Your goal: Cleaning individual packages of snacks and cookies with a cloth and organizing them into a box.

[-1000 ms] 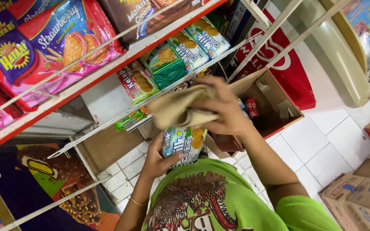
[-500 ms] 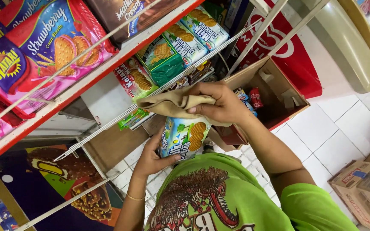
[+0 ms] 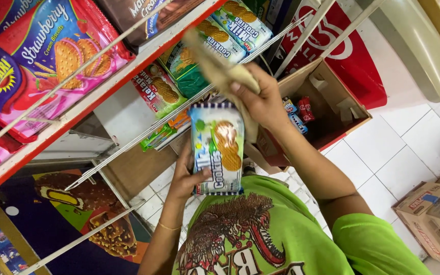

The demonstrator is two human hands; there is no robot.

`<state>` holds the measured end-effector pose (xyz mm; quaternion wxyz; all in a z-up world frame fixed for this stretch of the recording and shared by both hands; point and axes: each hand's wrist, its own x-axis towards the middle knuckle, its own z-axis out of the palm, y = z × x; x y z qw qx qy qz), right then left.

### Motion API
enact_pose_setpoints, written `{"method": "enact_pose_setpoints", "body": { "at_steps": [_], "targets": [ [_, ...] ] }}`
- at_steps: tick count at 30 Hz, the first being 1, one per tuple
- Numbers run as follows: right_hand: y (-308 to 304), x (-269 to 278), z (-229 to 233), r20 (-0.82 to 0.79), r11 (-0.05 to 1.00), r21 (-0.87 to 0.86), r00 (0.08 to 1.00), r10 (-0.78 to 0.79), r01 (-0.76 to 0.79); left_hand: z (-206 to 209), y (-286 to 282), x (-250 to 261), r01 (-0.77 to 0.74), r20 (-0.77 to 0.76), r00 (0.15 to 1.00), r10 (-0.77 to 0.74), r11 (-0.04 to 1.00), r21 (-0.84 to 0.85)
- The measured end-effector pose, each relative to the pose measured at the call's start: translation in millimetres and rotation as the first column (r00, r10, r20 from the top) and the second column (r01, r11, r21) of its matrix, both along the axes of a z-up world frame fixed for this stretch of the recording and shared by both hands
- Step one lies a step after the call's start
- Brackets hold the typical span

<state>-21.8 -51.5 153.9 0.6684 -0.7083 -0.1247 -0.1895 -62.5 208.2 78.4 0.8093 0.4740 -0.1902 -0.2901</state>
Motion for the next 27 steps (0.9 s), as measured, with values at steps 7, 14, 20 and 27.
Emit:
{"method": "enact_pose_setpoints", "body": {
  "at_steps": [7, 14, 20, 27],
  "targets": [
    [20, -27, 40, 0.105, 0.831, -0.413, 0.925, -0.364, 0.374, 16, -22, -7, -0.198, -0.018, 0.980, 0.199, 0.979, 0.052],
    [14, -52, 31, -0.105, 0.663, -0.729, 0.929, -0.354, 0.170, 20, -51, -20, -0.374, -0.009, 0.923, 0.384, 0.903, 0.211],
    [44, -85, 32, 0.003, 0.514, -0.843, 0.955, -0.296, 0.162, 34, -66, -13, -0.536, -0.113, 0.790, 0.603, 0.767, 0.354],
    [57, -105, 35, 0.082, 0.442, -0.884, 0.981, -0.174, 0.152, 3, -54, -6, -0.588, -0.383, 0.614, 0.690, 0.724, 0.361]
  ]
}}
